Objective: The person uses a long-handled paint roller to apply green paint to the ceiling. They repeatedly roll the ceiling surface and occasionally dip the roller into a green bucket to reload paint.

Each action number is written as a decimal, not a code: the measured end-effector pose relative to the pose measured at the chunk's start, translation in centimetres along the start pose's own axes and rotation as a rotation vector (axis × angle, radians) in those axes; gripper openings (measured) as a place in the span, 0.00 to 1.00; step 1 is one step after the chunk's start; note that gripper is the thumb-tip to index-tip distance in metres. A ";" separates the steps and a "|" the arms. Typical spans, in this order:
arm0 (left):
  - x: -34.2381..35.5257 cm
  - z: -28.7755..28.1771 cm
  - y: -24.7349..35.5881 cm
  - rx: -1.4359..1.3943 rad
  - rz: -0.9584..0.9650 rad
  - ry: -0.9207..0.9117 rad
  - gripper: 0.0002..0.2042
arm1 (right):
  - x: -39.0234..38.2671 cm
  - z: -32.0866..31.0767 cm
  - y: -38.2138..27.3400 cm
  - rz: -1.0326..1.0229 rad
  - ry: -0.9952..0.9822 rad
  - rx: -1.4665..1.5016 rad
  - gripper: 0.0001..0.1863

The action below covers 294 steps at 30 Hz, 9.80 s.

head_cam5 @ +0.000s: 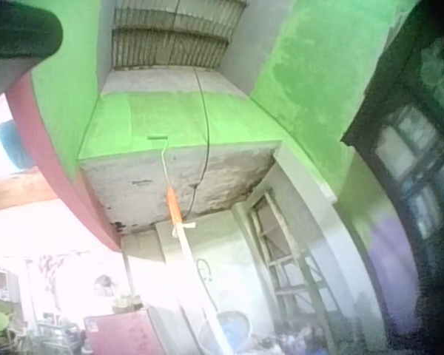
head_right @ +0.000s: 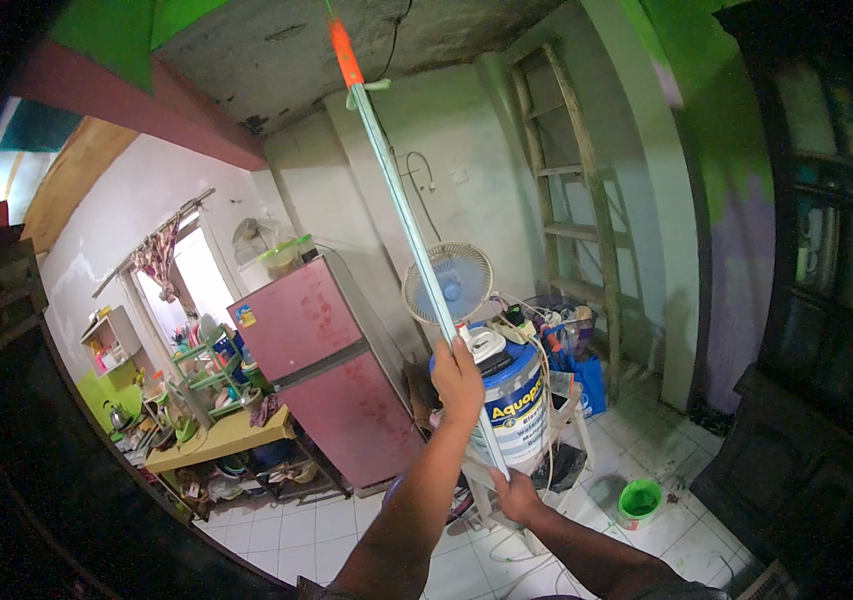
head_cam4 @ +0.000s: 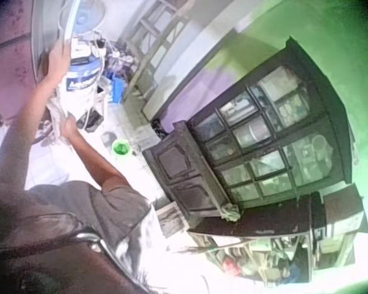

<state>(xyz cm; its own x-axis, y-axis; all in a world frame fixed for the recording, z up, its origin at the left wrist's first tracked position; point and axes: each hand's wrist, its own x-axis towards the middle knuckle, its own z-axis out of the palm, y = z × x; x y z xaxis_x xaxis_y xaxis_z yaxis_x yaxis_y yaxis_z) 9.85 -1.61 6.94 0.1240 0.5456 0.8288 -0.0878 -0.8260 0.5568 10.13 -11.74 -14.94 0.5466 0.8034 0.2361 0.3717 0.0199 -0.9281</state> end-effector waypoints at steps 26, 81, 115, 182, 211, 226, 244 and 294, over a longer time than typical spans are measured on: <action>7.5 -2.3 7.6 -0.369 -0.313 -0.064 0.12 | -5.9 -3.8 -9.2 -0.287 0.063 0.217 0.25; 7.3 -12.0 6.8 -0.216 -0.119 -0.294 0.12 | 12.1 -19.8 -50.9 -0.740 0.461 -0.300 0.25; 0.0 -5.6 10.7 -0.878 -0.250 -0.607 0.24 | -19.9 -9.1 -1.1 -0.163 0.119 -0.382 0.33; 3.7 -14.9 5.7 -0.375 -0.056 -0.300 0.13 | 3.9 -11.1 -27.7 -0.612 0.460 -0.461 0.36; -0.6 -8.2 7.8 -0.785 -0.288 -0.670 0.25 | -16.9 -5.2 0.6 -0.065 0.032 -0.379 0.34; 2.5 -12.8 4.3 -0.403 -0.192 -0.395 0.25 | 3.6 -6.4 -26.8 -0.504 0.383 -0.315 0.35; 4.5 -18.0 1.8 -0.330 -0.214 -0.348 0.19 | 15.4 -10.8 -63.7 -0.675 0.443 -0.246 0.20; 3.7 -6.6 9.3 -0.910 -0.400 -0.708 0.21 | -19.4 -8.8 -2.1 -0.177 0.232 -0.551 0.31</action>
<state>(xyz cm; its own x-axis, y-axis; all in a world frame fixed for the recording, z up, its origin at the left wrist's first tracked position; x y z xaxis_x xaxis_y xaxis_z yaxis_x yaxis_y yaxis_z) 2.94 -6.28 15.56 0.7870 0.3062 0.5356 -0.5450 -0.0617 0.8361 5.38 -32.63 -15.04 0.5672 0.6645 0.4865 0.7701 -0.2187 -0.5992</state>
